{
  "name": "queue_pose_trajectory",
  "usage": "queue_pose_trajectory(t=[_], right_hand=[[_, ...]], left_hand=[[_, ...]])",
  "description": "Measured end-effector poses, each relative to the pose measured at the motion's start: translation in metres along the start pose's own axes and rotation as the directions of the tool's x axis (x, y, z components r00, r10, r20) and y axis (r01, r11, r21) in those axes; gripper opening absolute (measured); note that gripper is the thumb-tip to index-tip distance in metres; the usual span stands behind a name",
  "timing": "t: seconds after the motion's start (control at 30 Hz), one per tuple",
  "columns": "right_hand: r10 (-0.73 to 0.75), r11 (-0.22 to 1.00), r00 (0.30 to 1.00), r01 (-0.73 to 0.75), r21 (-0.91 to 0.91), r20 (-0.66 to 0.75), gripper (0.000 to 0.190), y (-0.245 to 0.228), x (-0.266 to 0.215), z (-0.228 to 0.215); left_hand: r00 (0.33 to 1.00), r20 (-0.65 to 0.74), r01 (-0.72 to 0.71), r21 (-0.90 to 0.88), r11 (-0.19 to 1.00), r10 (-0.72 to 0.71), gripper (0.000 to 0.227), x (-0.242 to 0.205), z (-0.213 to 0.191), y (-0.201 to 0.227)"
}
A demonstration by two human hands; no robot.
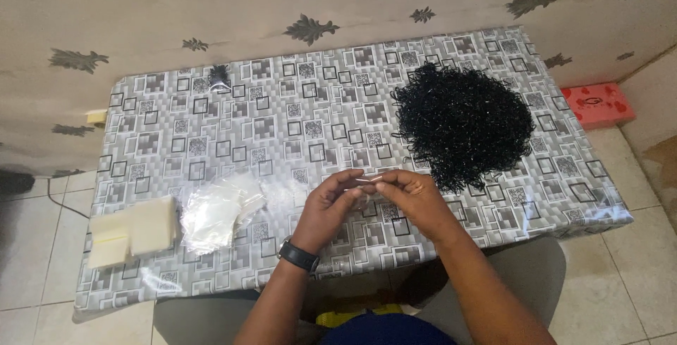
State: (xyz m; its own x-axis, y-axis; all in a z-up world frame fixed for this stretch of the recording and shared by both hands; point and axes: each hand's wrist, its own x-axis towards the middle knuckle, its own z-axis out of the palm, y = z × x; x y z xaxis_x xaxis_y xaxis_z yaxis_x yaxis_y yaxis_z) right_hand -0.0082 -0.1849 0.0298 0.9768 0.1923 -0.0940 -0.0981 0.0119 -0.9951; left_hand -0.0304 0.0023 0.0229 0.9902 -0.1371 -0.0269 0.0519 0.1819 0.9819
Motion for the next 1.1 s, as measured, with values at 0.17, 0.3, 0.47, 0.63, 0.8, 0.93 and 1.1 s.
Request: queue_pose_trajectory(t=[0.17,0.3,0.47,0.63,0.8,0.93,1.1], right_hand=[[0.046,0.999,0.996,-0.047,0.009,0.072,0.016,-0.008,-0.005,0.003],[0.038,0.995,0.999,-0.041,0.086,0.039,0.020,0.000,0.001,-0.001],[0.106,0.991,0.984,-0.116,0.060,0.145,0.025,-0.004,-0.003,-0.001],[0.131,0.975,0.990,-0.118,-0.188,0.058,0.029,-0.018,-0.001,-0.012],[0.076,0.937,0.997,-0.083,-0.338,-0.031,0.027,-0.026,0.000,-0.009],[-0.327,0.759,0.849,-0.026,-0.651,-0.415,0.021,0.021,0.031,-0.045],[-0.590,0.041,0.791,-0.168,-0.985,-0.160,0.015,0.062,0.064,-0.094]], left_hand=[[1.000,-0.015,-0.003,-0.033,0.999,0.003,0.034,0.004,-0.001,-0.003],[0.999,-0.035,-0.002,-0.109,0.994,-0.001,0.035,0.006,0.000,-0.002],[0.999,0.032,-0.031,-0.080,0.996,0.034,0.040,0.008,0.009,-0.008],[0.969,0.102,-0.244,0.534,0.810,0.226,0.074,0.015,0.013,0.000],[0.921,0.086,-0.332,0.685,0.649,0.380,0.048,0.039,0.017,-0.061],[0.919,-0.059,-0.267,0.632,0.727,0.389,0.052,0.042,0.009,-0.057],[0.932,-0.147,-0.216,0.506,0.835,0.331,0.059,0.044,0.001,-0.055]])
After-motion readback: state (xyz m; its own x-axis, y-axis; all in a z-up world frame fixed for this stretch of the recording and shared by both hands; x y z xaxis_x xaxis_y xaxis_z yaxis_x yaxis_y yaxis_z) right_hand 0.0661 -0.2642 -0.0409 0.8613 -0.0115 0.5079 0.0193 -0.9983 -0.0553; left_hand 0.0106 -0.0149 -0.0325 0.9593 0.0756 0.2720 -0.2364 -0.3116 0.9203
